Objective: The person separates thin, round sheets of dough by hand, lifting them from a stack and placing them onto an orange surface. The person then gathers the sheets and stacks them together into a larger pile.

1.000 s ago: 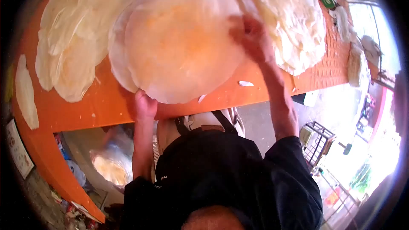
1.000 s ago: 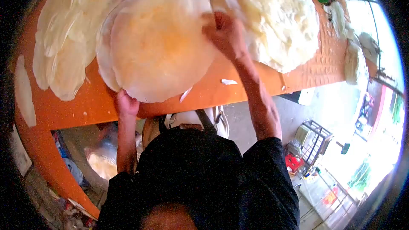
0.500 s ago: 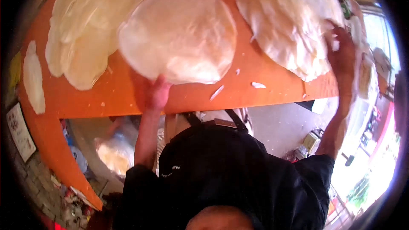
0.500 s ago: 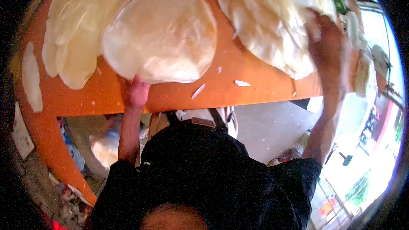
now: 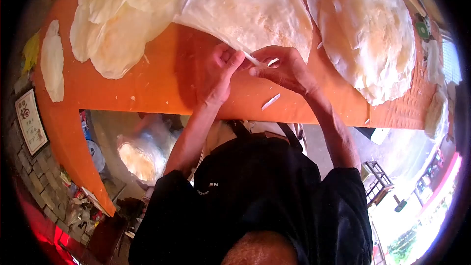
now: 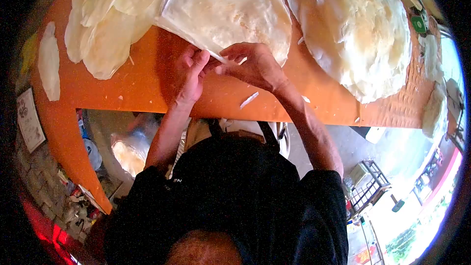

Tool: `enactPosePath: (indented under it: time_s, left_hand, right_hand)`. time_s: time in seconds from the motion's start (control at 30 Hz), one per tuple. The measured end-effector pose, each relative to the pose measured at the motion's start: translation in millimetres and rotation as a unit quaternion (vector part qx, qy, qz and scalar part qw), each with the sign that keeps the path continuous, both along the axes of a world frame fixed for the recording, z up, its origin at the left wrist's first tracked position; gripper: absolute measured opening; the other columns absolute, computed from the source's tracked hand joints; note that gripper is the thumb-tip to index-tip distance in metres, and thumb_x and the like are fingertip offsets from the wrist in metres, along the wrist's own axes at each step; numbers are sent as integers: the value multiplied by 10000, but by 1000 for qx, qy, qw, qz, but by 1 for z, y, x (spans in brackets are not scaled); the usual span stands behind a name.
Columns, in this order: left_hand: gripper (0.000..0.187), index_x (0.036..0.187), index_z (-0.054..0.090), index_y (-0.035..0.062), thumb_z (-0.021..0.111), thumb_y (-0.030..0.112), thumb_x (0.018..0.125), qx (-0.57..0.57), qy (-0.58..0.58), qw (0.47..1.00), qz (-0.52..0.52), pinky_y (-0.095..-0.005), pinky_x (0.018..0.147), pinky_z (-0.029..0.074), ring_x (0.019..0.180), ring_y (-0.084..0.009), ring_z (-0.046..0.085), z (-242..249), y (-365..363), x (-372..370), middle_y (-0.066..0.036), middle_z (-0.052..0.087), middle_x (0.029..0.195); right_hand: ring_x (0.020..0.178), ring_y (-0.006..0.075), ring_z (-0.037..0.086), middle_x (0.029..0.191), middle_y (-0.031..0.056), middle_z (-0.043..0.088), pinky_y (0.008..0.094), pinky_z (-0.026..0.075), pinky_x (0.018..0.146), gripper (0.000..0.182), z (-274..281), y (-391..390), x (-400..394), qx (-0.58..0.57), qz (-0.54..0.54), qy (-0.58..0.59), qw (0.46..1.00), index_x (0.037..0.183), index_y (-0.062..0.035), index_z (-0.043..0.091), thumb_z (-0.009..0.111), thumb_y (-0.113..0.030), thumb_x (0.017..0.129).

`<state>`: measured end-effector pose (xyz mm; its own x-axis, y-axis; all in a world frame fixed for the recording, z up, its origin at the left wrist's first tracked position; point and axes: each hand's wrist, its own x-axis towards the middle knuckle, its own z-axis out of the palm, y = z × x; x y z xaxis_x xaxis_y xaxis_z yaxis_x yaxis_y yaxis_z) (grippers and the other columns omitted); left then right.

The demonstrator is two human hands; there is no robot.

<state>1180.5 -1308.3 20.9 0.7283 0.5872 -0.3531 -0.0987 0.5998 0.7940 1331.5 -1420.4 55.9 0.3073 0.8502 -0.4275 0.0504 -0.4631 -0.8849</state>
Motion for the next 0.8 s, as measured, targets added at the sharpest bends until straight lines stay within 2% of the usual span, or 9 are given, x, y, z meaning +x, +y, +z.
enactPosePath:
  time_s: [0.3, 0.43, 0.53, 0.6, 0.63, 0.67, 0.73, 0.77, 0.8]
  left_hand:
    - [382, 1255, 514, 11, 517, 239, 947, -41, 20, 999, 28, -370, 937, 470, 1088, -220, 586, 6, 4, -14, -98, 607, 1189]
    - [297, 1145, 549, -18, 523, 116, 881, -100, 16, 992, 77, -306, 820, 506, 920, -178, 627, -18, 4, -28, -89, 625, 1054]
    - [316, 1169, 543, 0, 538, 37, 855, -46, 54, 995, 66, -263, 718, 517, 845, -155, 635, -12, 4, -29, -80, 632, 997]
    - [316, 1185, 534, 7, 539, 48, 873, -110, 101, 984, 98, -265, 721, 519, 870, -151, 628, -24, 2, -42, -77, 625, 1026]
    - [315, 1194, 530, 10, 539, 54, 881, -148, 114, 977, 98, -266, 722, 520, 882, -148, 625, -36, 1, -41, -76, 622, 1040]
    - [327, 1214, 516, 12, 555, 73, 895, -255, 23, 962, 95, -267, 728, 523, 912, -150, 617, -49, 10, -48, -73, 608, 1079]
    - [375, 1254, 490, 15, 595, 104, 905, -201, 14, 975, 91, -284, 763, 526, 977, -164, 597, -36, 8, -34, -67, 578, 1149]
    - [411, 1273, 478, 15, 619, 116, 901, -31, 89, 991, 98, -299, 792, 527, 1012, -177, 585, -13, 3, -26, -63, 561, 1181]
    - [435, 1289, 468, 18, 630, 118, 897, 0, 82, 993, 87, -313, 822, 521, 1027, -188, 581, -20, 0, -33, -66, 559, 1189]
  right_hand:
    - [798, 125, 618, 876, 68, 680, 283, 509, 705, 314, -20, 2, -6, 0, 10, 26, 1000, 1005, -2, 702, 790, -207, 783]
    - [816, 128, 611, 896, 64, 665, 285, 510, 711, 339, -32, 3, -10, 21, 9, 15, 1000, 1022, -11, 698, 809, -197, 760]
    - [823, 144, 610, 948, 83, 662, 289, 514, 719, 432, -17, 13, -27, 66, -20, -37, 997, 1070, -21, 680, 836, -231, 727]
    - [841, 247, 648, 1000, 152, 666, 346, 533, 736, 556, -18, 22, -45, 105, -33, -190, 975, 1126, -36, 650, 855, -298, 680]
    - [848, 316, 648, 980, 176, 657, 386, 537, 739, 463, -18, 27, -48, 210, -3, -295, 932, 1084, -46, 657, 795, -314, 733]
    - [826, 342, 639, 960, 187, 656, 412, 535, 723, 380, -23, 31, -52, 184, 3, -336, 924, 1021, -52, 656, 716, -326, 766]
    - [749, 332, 623, 803, 155, 624, 440, 519, 654, 317, -42, 40, -57, 157, 7, -396, 904, 876, -41, 616, 664, -321, 735]
    - [718, 327, 619, 754, 141, 607, 447, 513, 633, 292, -42, 41, -58, 109, 5, -392, 913, 830, -41, 597, 657, -306, 720]
    - [693, 332, 614, 730, 137, 590, 447, 510, 618, 276, -36, 42, -57, 94, 14, -405, 909, 805, -41, 583, 654, -294, 718]
